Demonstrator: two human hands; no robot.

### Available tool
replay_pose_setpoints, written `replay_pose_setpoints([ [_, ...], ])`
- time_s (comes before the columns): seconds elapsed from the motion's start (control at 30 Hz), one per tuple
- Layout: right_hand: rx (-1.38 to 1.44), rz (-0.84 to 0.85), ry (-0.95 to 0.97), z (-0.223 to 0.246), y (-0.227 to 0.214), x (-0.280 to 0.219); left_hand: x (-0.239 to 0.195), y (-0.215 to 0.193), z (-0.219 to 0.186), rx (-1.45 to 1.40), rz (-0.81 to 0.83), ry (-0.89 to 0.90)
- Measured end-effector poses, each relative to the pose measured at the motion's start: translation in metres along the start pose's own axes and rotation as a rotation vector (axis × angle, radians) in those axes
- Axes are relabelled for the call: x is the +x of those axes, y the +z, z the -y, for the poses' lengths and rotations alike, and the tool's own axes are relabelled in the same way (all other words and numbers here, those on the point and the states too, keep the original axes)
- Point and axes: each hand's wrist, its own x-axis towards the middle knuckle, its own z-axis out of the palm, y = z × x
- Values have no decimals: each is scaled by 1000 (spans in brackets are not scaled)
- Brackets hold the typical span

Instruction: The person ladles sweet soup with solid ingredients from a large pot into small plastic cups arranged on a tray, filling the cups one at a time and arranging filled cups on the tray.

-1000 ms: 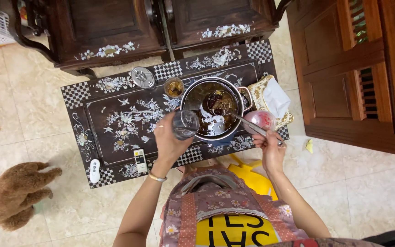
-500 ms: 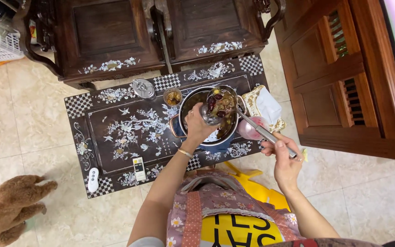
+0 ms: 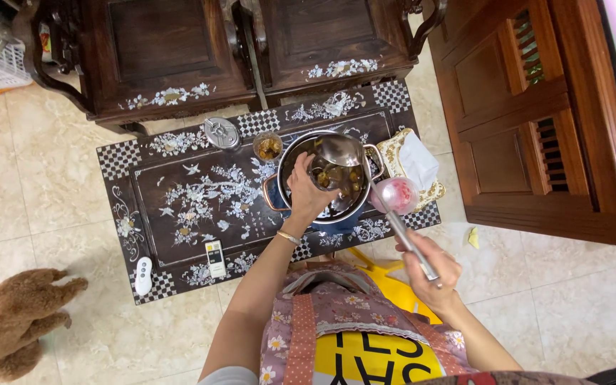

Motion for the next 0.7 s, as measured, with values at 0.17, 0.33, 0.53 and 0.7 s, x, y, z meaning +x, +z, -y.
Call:
replay_pose_setpoints([
  [0.17, 243, -237, 324, 2, -2, -1, -15, -23, 3, 37, -12, 18],
  [0.33, 283, -231, 403, -60, 29, -20, -20, -74, -2, 94, -2, -14],
  [0.53, -144, 168, 164, -104, 73, -22, 43, -119, -30, 150, -72, 30],
  [0.7, -270, 218, 78, -137, 91, -40, 117, -97, -14, 117, -153, 36],
])
